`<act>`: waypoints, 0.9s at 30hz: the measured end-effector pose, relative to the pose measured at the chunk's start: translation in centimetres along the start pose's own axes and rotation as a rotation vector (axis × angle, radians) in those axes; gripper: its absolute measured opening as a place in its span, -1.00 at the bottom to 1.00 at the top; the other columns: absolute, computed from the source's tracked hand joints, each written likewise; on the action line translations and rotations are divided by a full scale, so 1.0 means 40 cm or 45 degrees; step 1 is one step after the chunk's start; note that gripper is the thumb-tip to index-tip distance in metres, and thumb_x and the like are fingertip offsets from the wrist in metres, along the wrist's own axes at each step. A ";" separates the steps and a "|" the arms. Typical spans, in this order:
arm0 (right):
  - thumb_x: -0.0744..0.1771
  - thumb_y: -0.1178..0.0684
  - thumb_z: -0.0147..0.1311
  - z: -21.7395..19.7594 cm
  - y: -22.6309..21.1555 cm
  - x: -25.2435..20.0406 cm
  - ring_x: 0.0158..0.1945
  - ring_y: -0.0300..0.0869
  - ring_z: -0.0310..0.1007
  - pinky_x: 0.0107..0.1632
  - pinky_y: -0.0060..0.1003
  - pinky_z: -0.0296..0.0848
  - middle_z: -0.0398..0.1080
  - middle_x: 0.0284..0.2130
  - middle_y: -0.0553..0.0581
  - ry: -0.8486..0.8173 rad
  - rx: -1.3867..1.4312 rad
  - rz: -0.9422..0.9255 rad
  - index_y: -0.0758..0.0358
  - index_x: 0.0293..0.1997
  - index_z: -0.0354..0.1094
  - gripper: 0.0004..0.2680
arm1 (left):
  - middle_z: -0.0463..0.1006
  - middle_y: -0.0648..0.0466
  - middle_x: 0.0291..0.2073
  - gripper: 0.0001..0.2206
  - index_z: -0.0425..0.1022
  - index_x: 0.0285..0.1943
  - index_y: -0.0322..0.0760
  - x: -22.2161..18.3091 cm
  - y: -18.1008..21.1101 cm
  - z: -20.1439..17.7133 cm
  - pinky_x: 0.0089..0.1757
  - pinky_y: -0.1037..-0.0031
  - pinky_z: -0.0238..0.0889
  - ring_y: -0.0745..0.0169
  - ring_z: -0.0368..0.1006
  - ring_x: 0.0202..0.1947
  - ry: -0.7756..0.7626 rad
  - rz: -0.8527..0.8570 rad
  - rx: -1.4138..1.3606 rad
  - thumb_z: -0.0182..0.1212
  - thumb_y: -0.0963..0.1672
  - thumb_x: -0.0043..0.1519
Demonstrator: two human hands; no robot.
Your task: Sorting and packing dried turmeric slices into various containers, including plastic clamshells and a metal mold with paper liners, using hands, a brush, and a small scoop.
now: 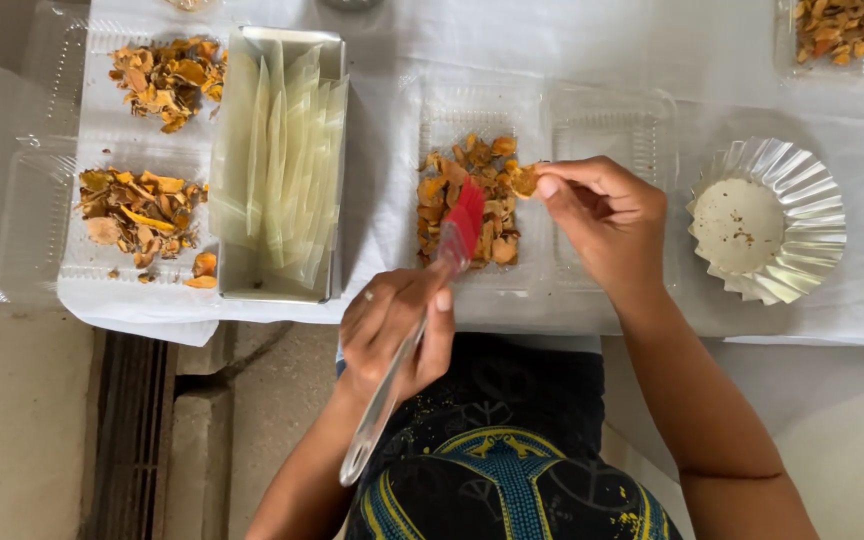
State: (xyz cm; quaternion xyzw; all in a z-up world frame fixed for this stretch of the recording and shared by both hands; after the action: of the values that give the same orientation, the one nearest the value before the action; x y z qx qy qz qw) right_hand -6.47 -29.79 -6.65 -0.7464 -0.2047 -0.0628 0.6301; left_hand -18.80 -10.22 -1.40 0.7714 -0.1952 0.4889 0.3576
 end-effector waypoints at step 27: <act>0.41 0.15 0.13 -0.130 -0.001 -0.039 0.04 -0.04 0.51 0.10 -0.18 0.43 0.56 -0.07 0.17 -0.268 -0.991 0.122 0.33 0.07 0.52 -0.85 | 0.62 -0.13 -0.32 -0.90 0.46 0.01 -0.45 -0.043 -0.056 -0.024 -0.42 0.43 0.45 0.09 0.55 -0.46 -0.100 -0.122 0.094 0.07 -0.24 0.41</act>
State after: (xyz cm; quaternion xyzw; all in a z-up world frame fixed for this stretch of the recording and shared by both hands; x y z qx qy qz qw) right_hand -7.05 -35.15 -6.13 -0.9402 -0.1941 -0.0293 0.2783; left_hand -18.70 -8.11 -3.50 0.8111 -0.1536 0.4475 0.3439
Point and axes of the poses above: each hand's wrist, its own x-axis towards the middle knuckle, its own z-axis out of the palm, y = z × x, the point moved 7 cm from there along x, towards the middle knuckle
